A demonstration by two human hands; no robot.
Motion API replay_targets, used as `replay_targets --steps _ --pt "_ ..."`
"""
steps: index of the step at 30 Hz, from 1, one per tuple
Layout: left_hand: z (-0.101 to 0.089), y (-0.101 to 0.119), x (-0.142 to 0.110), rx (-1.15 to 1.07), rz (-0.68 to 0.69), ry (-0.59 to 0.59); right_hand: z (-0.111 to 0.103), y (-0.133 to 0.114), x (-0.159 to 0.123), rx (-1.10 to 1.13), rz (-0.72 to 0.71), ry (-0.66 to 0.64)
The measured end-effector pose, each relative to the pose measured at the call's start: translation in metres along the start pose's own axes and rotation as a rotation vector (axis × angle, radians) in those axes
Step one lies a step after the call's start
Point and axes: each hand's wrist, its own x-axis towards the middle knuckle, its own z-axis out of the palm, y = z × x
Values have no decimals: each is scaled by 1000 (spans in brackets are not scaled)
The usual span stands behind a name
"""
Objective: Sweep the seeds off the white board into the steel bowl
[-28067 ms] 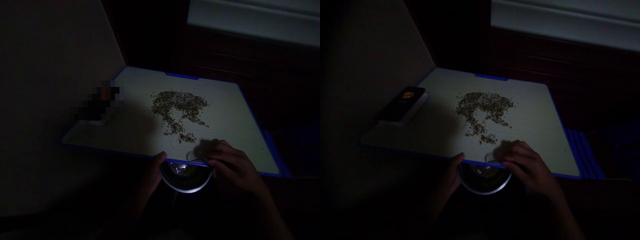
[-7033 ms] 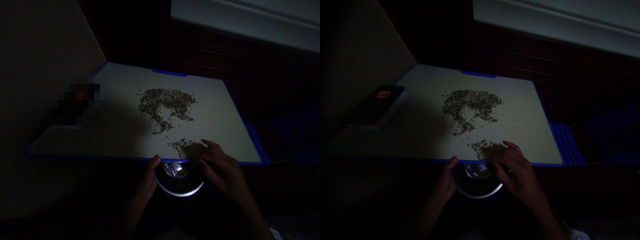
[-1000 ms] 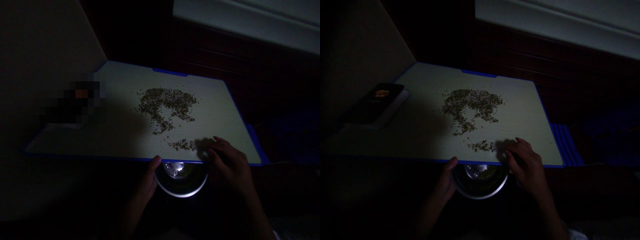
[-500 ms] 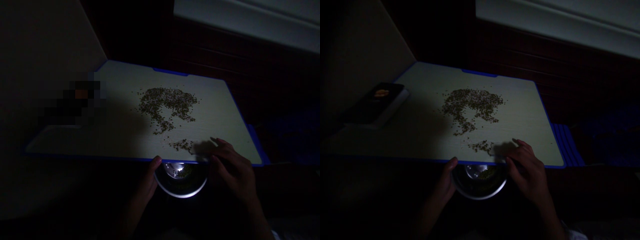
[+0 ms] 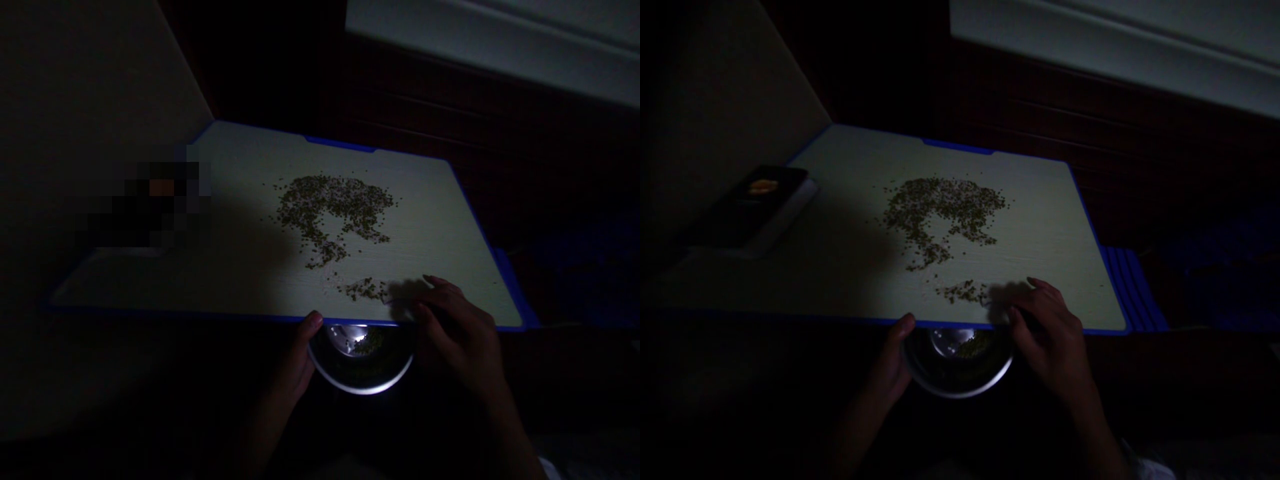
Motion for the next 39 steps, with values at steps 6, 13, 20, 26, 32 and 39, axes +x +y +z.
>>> replay_targets --steps 6,13,20,26,32,39 --pt "-1 -1 1 -19 25 -22 1 2 0 -35 94 72" --pt "-2 -3 1 -41 35 -29 4 3 1 -32 136 76" --pt "0 -1 0 -32 27 20 2 -4 9 -5 -11 -20" --pt "1 0 -1 -20 4 33 0 -3 5 24 -30 65" --pt "1 0 -1 -22 12 9 -1 -1 4 37 -15 59" --pt "0 -2 -1 -27 24 17 0 0 5 41 15 43"
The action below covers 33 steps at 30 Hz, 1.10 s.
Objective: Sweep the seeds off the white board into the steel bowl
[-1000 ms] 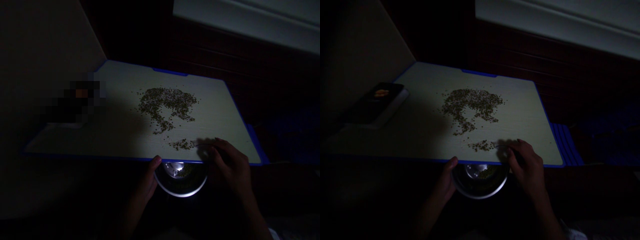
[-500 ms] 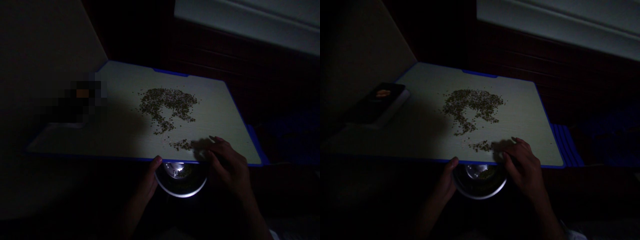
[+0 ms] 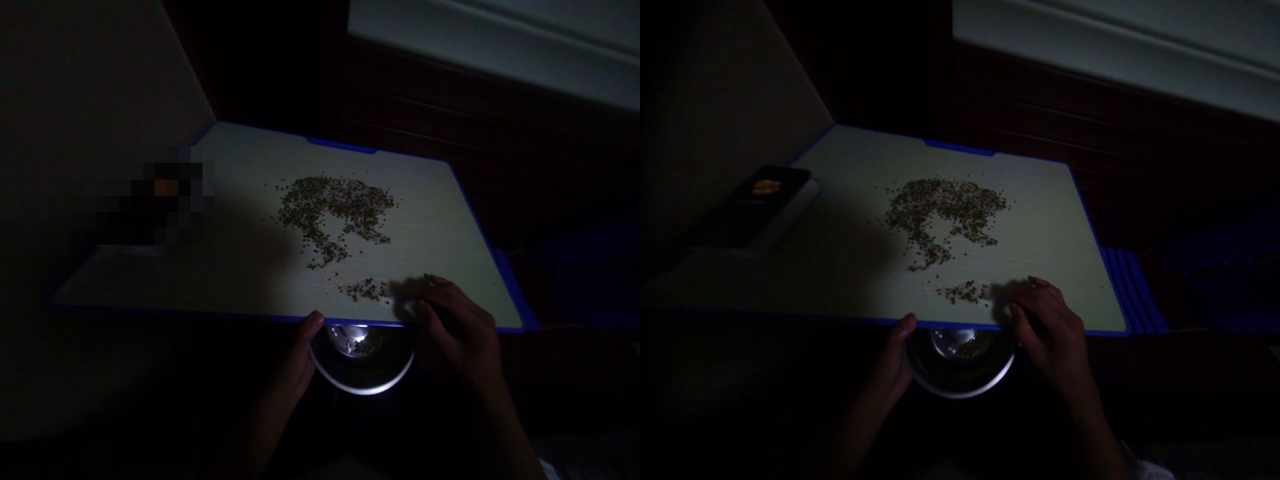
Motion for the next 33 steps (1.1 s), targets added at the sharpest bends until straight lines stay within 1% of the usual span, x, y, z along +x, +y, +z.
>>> replay_targets --steps 6,14,19,24,27,31,33 --pt "-1 1 0 -10 -4 -30 -3 1 -3 13 -24 -30" --pt "2 2 -1 -7 -12 21 -2 1 -6 62 -57 -71" --pt "2 2 -1 -20 -27 4 0 -3 -8 84 -100 -94" --pt "0 1 -1 -6 -32 -6 1 -7 -9 90 -110 -115" --pt "-1 1 -1 -2 -33 -29 2 -8 -7 83 -83 -116" --pt "0 1 0 -4 8 -31 5 -8 -5 16 -18 -54" --pt "1 1 1 -9 7 -32 6 -8 -4 -15 1 -33"
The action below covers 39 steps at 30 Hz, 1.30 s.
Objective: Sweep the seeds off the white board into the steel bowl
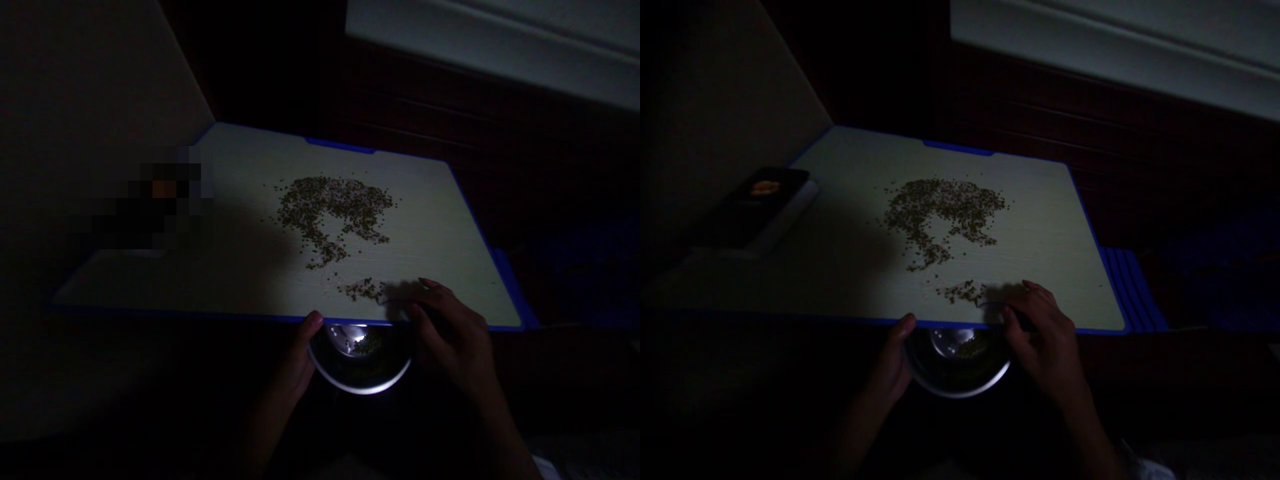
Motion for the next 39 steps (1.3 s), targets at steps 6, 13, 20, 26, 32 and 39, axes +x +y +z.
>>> replay_targets --steps 6,13,20,26,32,39 --pt "-3 -2 0 2 -32 28 1 2 1 -28 51 19" --pt "-3 -2 0 -9 -21 -2 1 2 1 -28 144 48" --pt "-5 -3 1 -4 -20 0 1 -1 5 -6 239 23" --pt "-3 -2 0 -12 -10 18 2 -1 8 14 273 33" --pt "-2 -1 0 0 -24 31 3 0 10 20 302 33" --pt "-1 -1 2 27 -40 42 4 2 13 -7 309 62"
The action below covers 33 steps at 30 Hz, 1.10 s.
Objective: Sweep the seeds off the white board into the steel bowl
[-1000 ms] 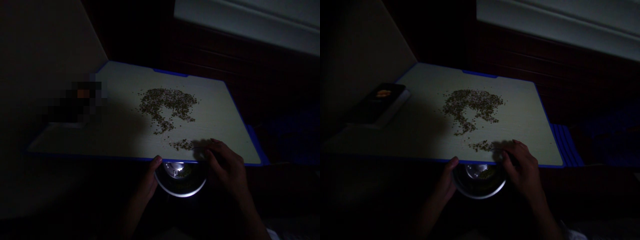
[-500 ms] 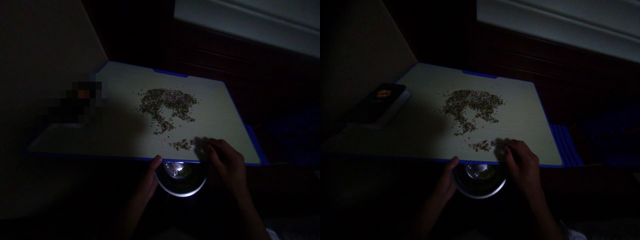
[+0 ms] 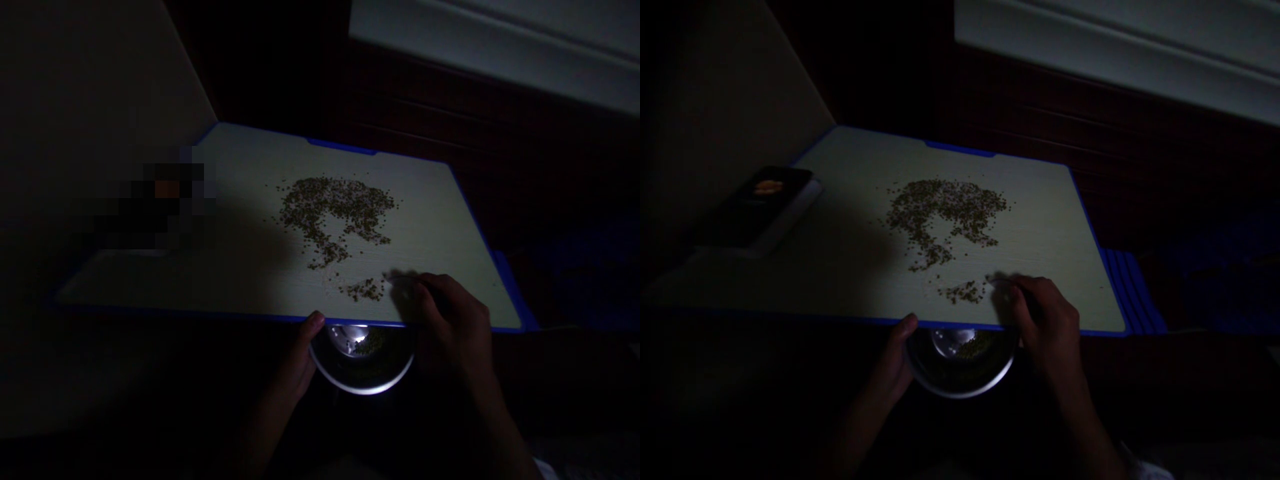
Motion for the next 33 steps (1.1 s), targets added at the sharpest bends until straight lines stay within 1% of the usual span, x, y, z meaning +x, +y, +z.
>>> replay_targets --steps 6,9,14,18,25,29,33 --pt "0 1 -2 -9 14 -39 -1 -3 4 1 -44 6" --pt "1 1 -3 -2 10 -35 -1 -1 10 -3 -57 0" --pt "2 2 -4 -4 28 -13 -3 -2 19 25 -80 -56" --pt "2 2 -4 -3 39 -25 -6 -4 18 75 -88 -98" --pt "-1 0 -2 -22 43 -20 -3 1 18 34 -44 -31" --pt "-4 -3 -1 -23 18 -20 -2 1 20 37 -87 -63" --pt "-2 -2 -2 -25 22 -38 -4 0 20 55 -107 -89"
